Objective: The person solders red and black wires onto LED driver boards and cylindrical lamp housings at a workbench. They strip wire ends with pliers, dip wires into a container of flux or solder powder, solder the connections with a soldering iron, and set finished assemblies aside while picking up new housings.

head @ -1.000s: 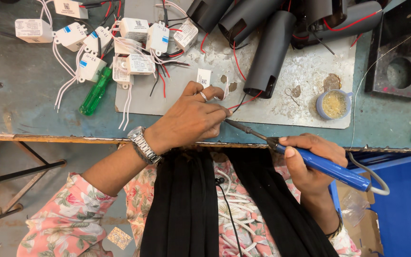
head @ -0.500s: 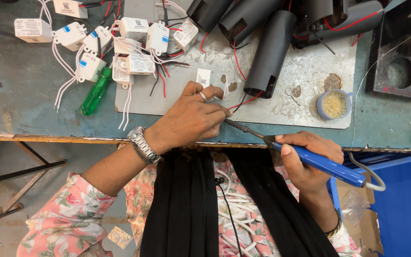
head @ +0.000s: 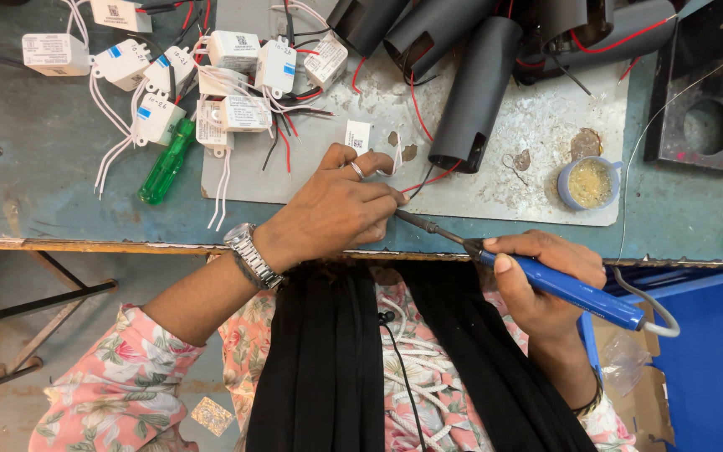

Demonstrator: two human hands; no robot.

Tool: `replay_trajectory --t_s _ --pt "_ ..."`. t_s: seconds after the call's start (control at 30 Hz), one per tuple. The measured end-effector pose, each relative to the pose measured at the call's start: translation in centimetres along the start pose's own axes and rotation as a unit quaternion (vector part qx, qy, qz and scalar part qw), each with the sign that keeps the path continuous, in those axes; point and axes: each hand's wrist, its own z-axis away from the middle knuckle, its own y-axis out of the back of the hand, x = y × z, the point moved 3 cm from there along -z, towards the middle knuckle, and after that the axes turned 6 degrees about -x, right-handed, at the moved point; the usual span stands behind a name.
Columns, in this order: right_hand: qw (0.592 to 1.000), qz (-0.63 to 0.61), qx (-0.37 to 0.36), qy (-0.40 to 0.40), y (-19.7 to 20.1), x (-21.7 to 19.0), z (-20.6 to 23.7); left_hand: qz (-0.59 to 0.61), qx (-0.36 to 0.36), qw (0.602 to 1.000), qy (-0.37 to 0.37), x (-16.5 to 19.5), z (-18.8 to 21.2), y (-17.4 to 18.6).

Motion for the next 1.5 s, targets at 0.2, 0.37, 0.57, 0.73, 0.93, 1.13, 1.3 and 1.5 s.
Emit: replay_trajectory --t_s 0.2,0.37,0.57,0.73,0.93,1.13,1.3,1.5 --pt "1.000 0.000 0.006 0.011 0.2 -0.1 0.4 0.000 0.001 1.000 0.001 0.0 0.0 -0.2" --pt "0.998 -0.047 0.029 0.020 0.6 0.2 0.8 0.009 0.008 1.000 -0.001 -0.1 0.2 -0.2" --pt "0.999 -0.034 0.015 -0.004 0.5 0.4 0.9 -0.001 0.004 1.000 0.001 0.0 0.1 -0.2" --pt "1.000 -0.021 0.012 -0.002 0.4 0.4 0.8 0.002 0.007 1.000 0.000 0.0 0.1 -0.1" --pt "1.000 -0.024 0.018 0.003 0.6 0.4 0.9 0.002 0.008 1.000 0.002 0.0 0.1 -0.1" --pt "0.996 -0.061 0.064 0.023 1.1 0.8 1.7 0.002 0.010 1.000 -0.001 0.0 0.1 -0.1" --pt "0.994 -0.043 0.087 -0.039 2.0 2.0 3.4 -0.009 -0.004 1.000 0.006 0.0 0.1 -0.2" --pt "0.990 -0.045 0.124 -0.047 2.7 3.2 5.1 -0.018 -0.002 1.000 0.000 0.0 0.1 -0.3"
